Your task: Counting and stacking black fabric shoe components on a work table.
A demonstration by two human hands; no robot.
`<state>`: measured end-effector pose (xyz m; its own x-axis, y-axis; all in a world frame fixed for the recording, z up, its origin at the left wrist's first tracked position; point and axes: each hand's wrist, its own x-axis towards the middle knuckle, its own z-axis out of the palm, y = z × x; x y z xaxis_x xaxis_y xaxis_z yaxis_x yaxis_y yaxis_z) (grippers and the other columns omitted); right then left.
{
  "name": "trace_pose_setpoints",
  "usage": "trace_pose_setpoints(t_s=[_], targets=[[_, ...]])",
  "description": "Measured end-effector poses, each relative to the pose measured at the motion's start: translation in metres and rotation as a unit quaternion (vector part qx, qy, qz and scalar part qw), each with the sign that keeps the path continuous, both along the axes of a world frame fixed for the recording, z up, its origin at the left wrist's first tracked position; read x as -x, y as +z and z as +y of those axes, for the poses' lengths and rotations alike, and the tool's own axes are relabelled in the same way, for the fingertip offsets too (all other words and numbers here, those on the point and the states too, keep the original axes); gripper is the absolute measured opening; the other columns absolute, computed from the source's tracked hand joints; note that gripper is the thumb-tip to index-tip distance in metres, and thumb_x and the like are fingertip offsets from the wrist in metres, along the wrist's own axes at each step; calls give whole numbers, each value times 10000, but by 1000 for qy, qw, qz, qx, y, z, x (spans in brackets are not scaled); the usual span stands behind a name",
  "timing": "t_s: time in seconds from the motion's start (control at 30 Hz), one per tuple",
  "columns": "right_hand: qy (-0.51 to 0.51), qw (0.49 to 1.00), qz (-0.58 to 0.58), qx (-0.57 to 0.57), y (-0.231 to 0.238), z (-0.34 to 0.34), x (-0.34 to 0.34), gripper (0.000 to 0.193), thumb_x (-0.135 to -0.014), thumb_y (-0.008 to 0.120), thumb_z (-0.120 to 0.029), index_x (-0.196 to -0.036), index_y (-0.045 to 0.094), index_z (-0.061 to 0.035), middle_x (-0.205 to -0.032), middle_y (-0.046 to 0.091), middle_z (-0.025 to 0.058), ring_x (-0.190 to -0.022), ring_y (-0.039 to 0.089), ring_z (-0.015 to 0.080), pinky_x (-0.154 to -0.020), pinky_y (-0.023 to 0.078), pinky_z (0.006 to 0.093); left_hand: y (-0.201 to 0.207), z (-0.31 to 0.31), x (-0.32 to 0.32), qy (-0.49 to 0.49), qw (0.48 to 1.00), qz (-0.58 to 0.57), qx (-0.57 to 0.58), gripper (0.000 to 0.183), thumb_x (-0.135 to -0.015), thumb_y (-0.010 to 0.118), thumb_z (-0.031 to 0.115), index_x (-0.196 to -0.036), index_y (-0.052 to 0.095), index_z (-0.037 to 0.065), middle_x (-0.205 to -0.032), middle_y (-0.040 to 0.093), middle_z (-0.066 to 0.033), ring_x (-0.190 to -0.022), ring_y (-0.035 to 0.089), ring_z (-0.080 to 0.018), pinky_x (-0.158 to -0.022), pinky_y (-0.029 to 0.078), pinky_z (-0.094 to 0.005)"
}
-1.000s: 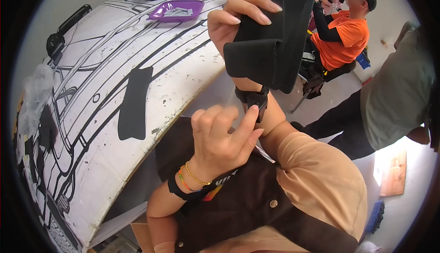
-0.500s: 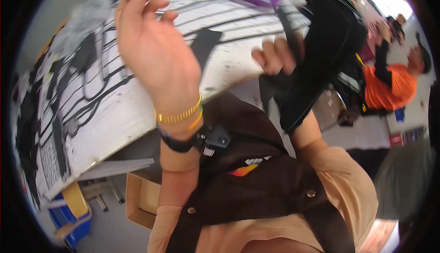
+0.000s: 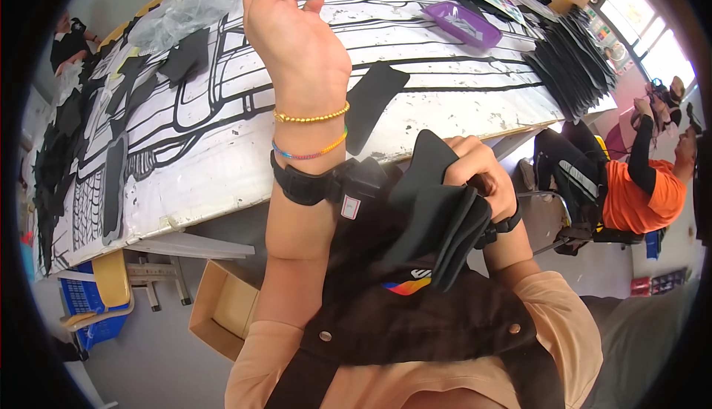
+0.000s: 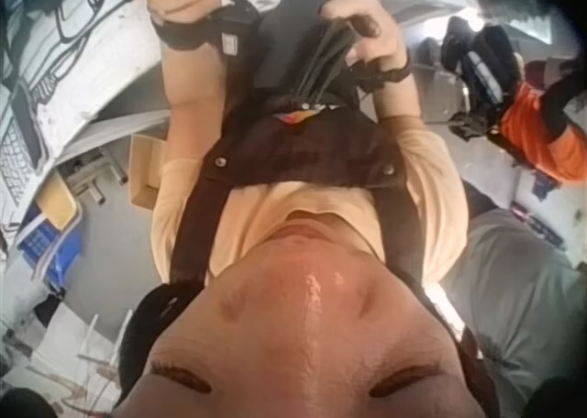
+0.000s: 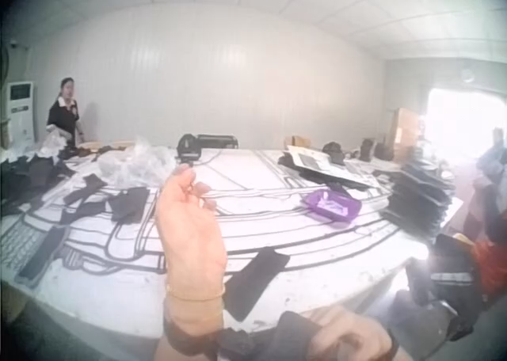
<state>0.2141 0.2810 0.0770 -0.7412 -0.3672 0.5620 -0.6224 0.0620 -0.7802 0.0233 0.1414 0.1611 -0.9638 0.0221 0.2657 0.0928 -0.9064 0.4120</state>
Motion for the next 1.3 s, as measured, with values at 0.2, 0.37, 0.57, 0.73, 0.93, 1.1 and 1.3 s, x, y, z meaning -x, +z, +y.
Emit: trace_pose_setpoints(t_s=[0.2, 0.37, 0.57, 0.73, 0.93, 1.1, 1.3], targets=[[-22, 999, -40, 16, -11, 16, 2, 336, -555, 744, -250, -627, 551, 16, -554, 438, 94, -561, 418, 250, -556, 292, 345, -2, 11, -5, 6, 1000, 28, 3, 271, -859, 603, 90, -1110, 547, 4, -1035, 517, -43, -896, 522, -181, -876, 344, -388], [-74, 978, -73, 182, -11, 8, -5, 225, -740, 678, -242, -772, 611, -30, -682, 588, 87, -602, 537, 247, -650, 415, 360, 2, -9, 2, -128, 986, 108, -18, 469, -875, 583, 374, -1183, 562, 21, -1133, 548, -93, -1047, 472, -226, -936, 284, -411], [-27, 926, -87, 367, -72, 37, -17, 508, -668, 649, -224, -1087, 549, 47, -856, 615, 237, -655, 615, 355, -617, 496, 436, 25, -19, -59, -393, 779, 489, -10, 524, -1008, 243, 617, -1353, 560, 382, -1498, 281, -25, -1276, 286, -233, -1082, 209, -479], [45, 851, -209, 480, -85, 15, -14, 840, -540, 662, -243, -1276, 489, 123, -859, 626, 290, -683, 637, 379, -578, 520, 436, 64, -48, -100, -323, 786, 519, -99, 600, -1021, 178, 602, -1571, 106, 372, -1348, 278, -3, -1157, 296, -201, -992, 288, -439], [53, 891, -186, 412, -83, 50, -13, 913, -544, 671, -224, -1368, 417, 77, -963, 628, 277, -703, 653, 369, -602, 540, 424, 59, 6, -109, -449, 758, 441, -169, 658, -993, 109, 656, -1395, 522, 338, -1243, 363, -89, -1083, 362, -265, -1008, 300, -412], [65, 877, -226, 419, -77, 40, 6, 929, -537, 677, -223, -1375, 409, 73, -984, 631, 274, -697, 656, 365, -602, 547, 422, 82, -10, -153, -422, 780, 444, -126, 857, -958, 102, 700, -1094, 649, 55, -1157, 461, -145, -1030, 464, -267, -1038, 328, -409], [18, 869, -221, 442, -55, 37, -8, 939, -526, 686, -229, -1371, 412, 76, -993, 635, 270, -681, 658, 359, -598, 551, 422, 66, -4, -140, -390, 825, 401, -82, 979, -954, 88, 708, -1021, 643, -97, -1153, 496, -199, -1102, 489, -260, -1030, 338, -377]])
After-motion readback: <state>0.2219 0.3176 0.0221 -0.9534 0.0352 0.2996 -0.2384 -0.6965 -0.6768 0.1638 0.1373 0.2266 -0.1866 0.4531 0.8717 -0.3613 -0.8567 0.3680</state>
